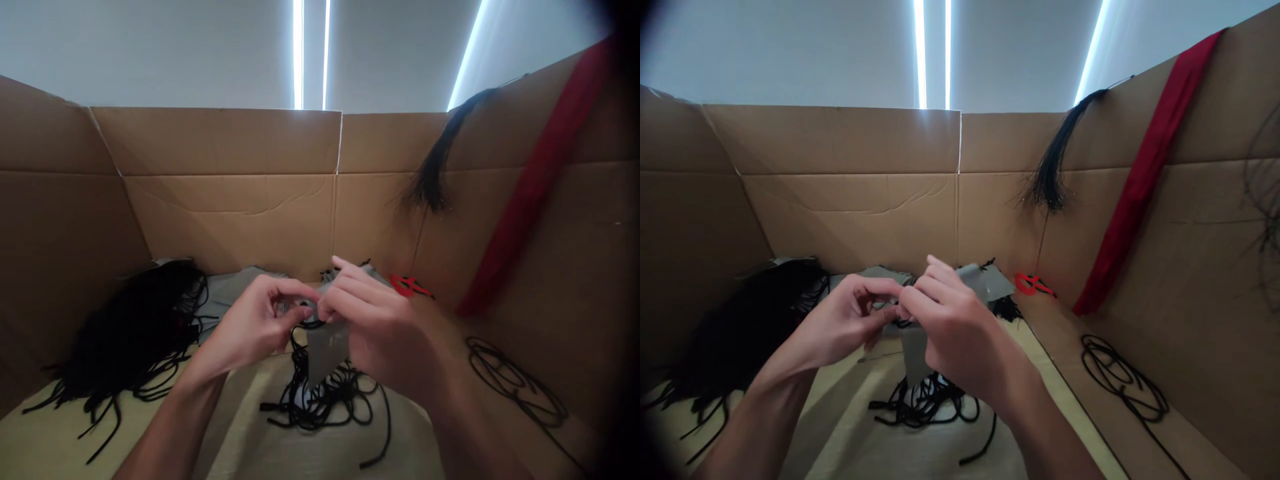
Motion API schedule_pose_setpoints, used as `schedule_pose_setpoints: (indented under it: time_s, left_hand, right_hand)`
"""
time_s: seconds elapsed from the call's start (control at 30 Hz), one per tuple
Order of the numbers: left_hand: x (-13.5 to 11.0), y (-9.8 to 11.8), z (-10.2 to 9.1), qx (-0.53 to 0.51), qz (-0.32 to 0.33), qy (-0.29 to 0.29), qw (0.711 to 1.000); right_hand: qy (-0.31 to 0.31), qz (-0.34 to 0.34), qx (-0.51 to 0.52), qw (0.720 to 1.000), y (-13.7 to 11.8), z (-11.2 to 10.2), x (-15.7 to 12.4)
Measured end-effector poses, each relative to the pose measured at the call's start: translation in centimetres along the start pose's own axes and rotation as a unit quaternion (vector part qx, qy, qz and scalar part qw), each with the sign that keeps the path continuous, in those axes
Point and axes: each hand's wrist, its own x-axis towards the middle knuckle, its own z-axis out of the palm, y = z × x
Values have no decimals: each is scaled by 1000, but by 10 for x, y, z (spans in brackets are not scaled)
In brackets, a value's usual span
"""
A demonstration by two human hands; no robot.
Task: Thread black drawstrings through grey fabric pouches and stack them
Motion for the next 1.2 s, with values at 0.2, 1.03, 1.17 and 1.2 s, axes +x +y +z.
schedule_pose_setpoints:
  time_s: [0.2, 1.03, 1.17, 1.2]
  left_hand:
    - [-4, 7, 3, -70, 52, 8, 996]
    - [-5, 11, 13, -165, 18, 12, 986]
    - [-4, 9, 14, -169, 29, 2, 985]
    - [-4, 8, 13, -177, 27, -1, 984]
  right_hand:
    - [46, 16, 36, 998, 7, 14, 3]
    - [-24, 129, 86, 988, 0, -15, 7]
    - [-33, 126, 80, 988, 0, -16, 6]
    - [-29, 135, 76, 987, 0, -16, 6]
